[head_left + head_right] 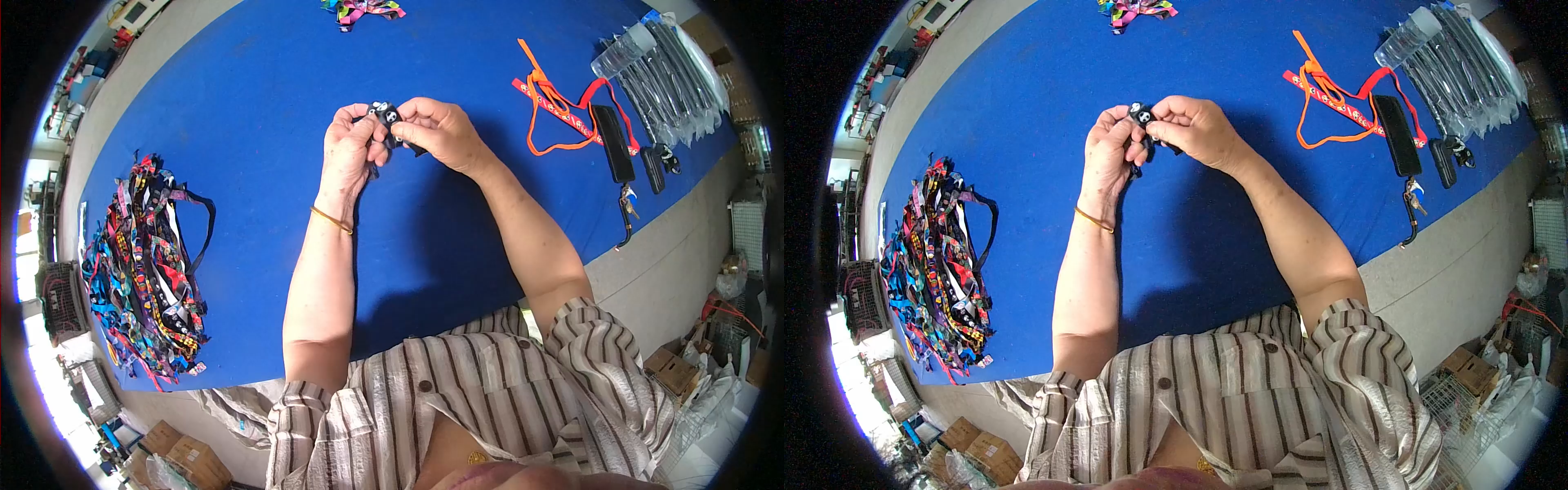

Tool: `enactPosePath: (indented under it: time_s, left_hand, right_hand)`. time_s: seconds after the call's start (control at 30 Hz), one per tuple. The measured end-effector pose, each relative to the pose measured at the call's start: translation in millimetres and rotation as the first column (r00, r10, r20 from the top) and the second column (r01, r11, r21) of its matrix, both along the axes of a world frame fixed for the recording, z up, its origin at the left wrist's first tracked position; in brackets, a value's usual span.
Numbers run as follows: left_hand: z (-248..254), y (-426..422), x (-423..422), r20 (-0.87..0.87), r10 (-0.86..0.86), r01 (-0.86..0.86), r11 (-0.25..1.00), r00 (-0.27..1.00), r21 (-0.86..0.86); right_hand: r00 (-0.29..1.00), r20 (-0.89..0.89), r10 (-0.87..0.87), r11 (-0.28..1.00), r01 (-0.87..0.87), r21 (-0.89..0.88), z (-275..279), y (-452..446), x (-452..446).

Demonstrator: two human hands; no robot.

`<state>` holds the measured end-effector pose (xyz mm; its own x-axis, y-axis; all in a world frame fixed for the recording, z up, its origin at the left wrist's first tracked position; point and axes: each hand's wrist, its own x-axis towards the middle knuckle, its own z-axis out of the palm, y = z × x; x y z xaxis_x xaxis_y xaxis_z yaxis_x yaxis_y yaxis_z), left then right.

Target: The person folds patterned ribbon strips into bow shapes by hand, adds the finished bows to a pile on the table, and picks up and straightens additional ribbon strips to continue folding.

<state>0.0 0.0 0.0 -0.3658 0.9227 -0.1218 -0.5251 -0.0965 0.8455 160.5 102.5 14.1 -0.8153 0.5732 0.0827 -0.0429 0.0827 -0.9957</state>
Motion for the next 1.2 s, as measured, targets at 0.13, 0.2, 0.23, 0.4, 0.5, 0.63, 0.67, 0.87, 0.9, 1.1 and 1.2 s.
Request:
enactPosePath:
  time_s: [0.13,0.2,0.23,0.4,0.5,0.63,0.67,0.87,0.9,1.1,1.2]
  left_hand:
    - [7,-2,7,-0.162,0.02,-0.025,0.999,0.987,-0.025]
    - [8,-2,8,-0.245,-0.011,0.006,1.0,0.97,-0.018]
    - [8,-2,9,-0.277,-0.035,0.034,0.999,0.96,-0.008]
    - [10,-2,11,-0.329,-0.107,0.098,0.994,0.938,-0.044]
    - [10,-4,13,-0.534,-0.088,0.042,0.994,0.841,-0.098]
    - [11,-5,19,-0.753,-0.016,-0.069,0.994,0.658,-0.082]
    - [13,-5,19,-0.675,-0.031,-0.05,0.994,0.737,-0.101]
    - [3,-2,17,-0.522,-0.036,0.043,0.999,0.852,0.0]
    - [4,-3,16,-0.495,-0.057,0.064,0.998,0.867,-0.002]
    - [10,-3,19,-0.401,-0.098,0.08,0.995,0.911,-0.061]
    - [8,-2,16,-0.287,-0.065,0.075,0.997,0.956,0.022]
  right_hand:
    - [0.998,0.058,0.033,0.999,-0.035,0.042,2,-1,0]
    - [0.997,0.077,0.029,0.998,-0.033,0.055,1,3,-1]
    - [0.995,0.092,0.027,0.998,-0.032,0.06,0,5,1]
    - [0.995,0.098,-0.012,0.988,-0.003,0.152,12,5,6]
    - [0.991,0.115,-0.065,0.935,0.02,0.354,10,6,6]
    - [0.987,0.11,-0.115,0.861,0.044,0.506,7,6,7]
    - [0.989,0.094,-0.114,0.861,0.051,0.507,5,6,6]
    - [0.993,0.119,-0.015,0.995,0.026,-0.095,14,8,7]
    - [0.99,0.134,-0.036,0.993,0.05,-0.106,13,8,7]
    - [0.996,0.074,-0.043,0.998,0.047,-0.042,3,8,2]
    - [0.994,-0.058,-0.093,0.996,0.093,-0.002,-1,5,-1]
